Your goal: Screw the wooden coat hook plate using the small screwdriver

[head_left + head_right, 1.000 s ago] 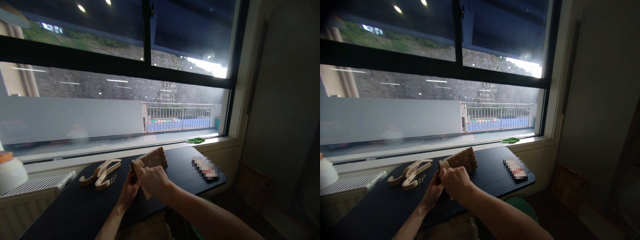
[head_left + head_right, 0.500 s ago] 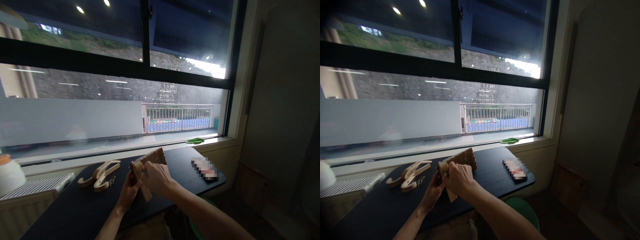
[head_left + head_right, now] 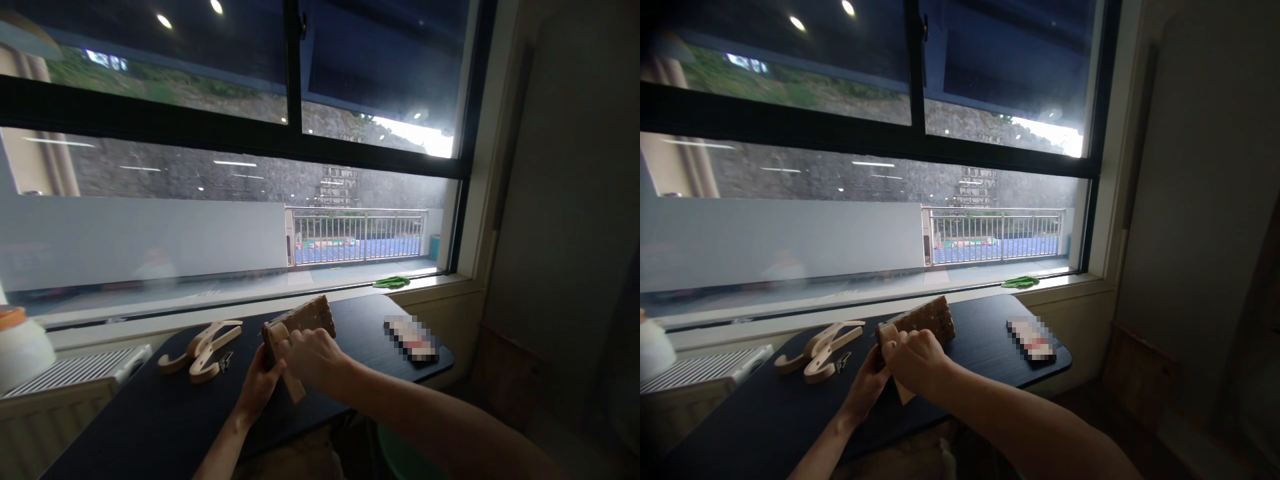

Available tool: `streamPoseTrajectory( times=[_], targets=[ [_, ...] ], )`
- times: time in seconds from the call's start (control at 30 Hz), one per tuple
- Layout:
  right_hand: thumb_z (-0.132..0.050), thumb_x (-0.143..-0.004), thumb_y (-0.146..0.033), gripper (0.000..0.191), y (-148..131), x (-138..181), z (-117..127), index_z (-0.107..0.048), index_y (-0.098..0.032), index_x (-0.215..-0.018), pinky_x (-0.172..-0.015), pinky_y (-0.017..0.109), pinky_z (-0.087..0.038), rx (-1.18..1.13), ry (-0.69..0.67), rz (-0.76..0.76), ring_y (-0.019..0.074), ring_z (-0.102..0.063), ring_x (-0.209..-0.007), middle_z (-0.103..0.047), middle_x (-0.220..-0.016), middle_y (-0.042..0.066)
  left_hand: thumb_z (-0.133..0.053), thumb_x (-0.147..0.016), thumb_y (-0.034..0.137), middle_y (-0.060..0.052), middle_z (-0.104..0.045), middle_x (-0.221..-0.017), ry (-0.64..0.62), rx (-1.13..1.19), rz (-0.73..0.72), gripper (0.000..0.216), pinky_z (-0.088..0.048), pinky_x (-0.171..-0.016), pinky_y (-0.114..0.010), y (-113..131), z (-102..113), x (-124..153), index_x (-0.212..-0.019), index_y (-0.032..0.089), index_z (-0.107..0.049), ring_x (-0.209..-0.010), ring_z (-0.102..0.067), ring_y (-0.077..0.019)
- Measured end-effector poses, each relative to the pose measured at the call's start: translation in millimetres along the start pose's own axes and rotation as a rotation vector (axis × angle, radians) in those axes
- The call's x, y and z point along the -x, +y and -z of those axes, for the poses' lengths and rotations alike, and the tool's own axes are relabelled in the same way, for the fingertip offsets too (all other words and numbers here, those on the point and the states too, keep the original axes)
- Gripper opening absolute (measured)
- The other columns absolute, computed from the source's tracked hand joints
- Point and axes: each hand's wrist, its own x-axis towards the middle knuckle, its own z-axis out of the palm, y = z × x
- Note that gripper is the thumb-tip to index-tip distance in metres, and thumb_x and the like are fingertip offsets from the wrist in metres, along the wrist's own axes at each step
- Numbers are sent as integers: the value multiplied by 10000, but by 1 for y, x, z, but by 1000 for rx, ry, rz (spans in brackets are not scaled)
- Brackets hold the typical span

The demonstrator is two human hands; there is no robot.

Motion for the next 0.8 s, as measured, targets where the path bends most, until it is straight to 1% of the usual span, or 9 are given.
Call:
streamPoseTrajectory(
  times=[0.1,0.17,0.27,0.37,0.47,0.63,0.7,0.8],
  targets=[
    [-354,-821,-144,100,-5,0,-2,-444,-149,-866,-485,298,-430,6,-5,-35,194,-579,-637,-566,-753,72,-584,-669,285,-74,-583,-1083,-9,1,-9,465,-426,-836,-327,3,1,0,-1107,182,-467,-1010,-533,-238],
    [-368,-816,-152,88,-9,-1,-2,-434,-143,-873,-483,291,-425,12,-19,-56,187,-581,-628,-568,-741,76,-589,-667,278,-73,-589,-1073,-7,8,-16,482,-431,-824,-320,3,2,0,-1121,183,-456,-998,-539,-238],
    [-391,-805,-165,104,-12,-1,-2,-424,-140,-900,-489,286,-420,16,-40,-72,179,-582,-634,-573,-743,74,-604,-656,278,-75,-593,-1074,-9,8,-18,488,-440,-805,-309,1,2,0,-1113,181,-464,-995,-541,-242],
    [-397,-796,-163,137,-13,0,-2,-428,-137,-928,-494,282,-414,-13,-57,-101,180,-586,-642,-581,-756,81,-595,-669,292,-74,-585,-1091,-19,22,-24,492,-438,-818,-313,-3,2,0,-1126,183,-451,-1006,-538,-237],
    [-405,-791,-186,140,-10,3,-3,-439,-140,-919,-524,287,-412,-99,-69,-193,190,-596,-637,-598,-736,89,-601,-668,303,-65,-595,-1072,-15,31,-16,499,-439,-831,-321,-4,1,-1,-1126,183,-447,-993,-550,-230],
    [-395,-801,-308,183,-6,7,-5,-450,-173,-911,-577,303,-412,-276,-53,-379,210,-611,-679,-635,-741,68,-621,-661,306,-52,-607,-1049,-17,22,5,487,-455,-813,-312,1,-1,1,-1105,191,-459,-986,-555,-226],
    [-387,-803,-327,193,-4,8,-6,-457,-178,-906,-574,303,-411,-302,-38,-399,218,-612,-689,-637,-745,63,-630,-651,309,-50,-612,-1044,-20,25,14,491,-459,-808,-318,4,-1,1,-1098,191,-463,-978,-560,-230],
    [-394,-798,-323,176,-3,10,-8,-459,-180,-878,-554,304,-411,-282,-5,-371,223,-606,-665,-628,-733,51,-635,-641,315,-49,-617,-1041,-11,27,14,492,-457,-812,-323,6,-2,2,-1090,189,-476,-978,-560,-232]
  ],
)
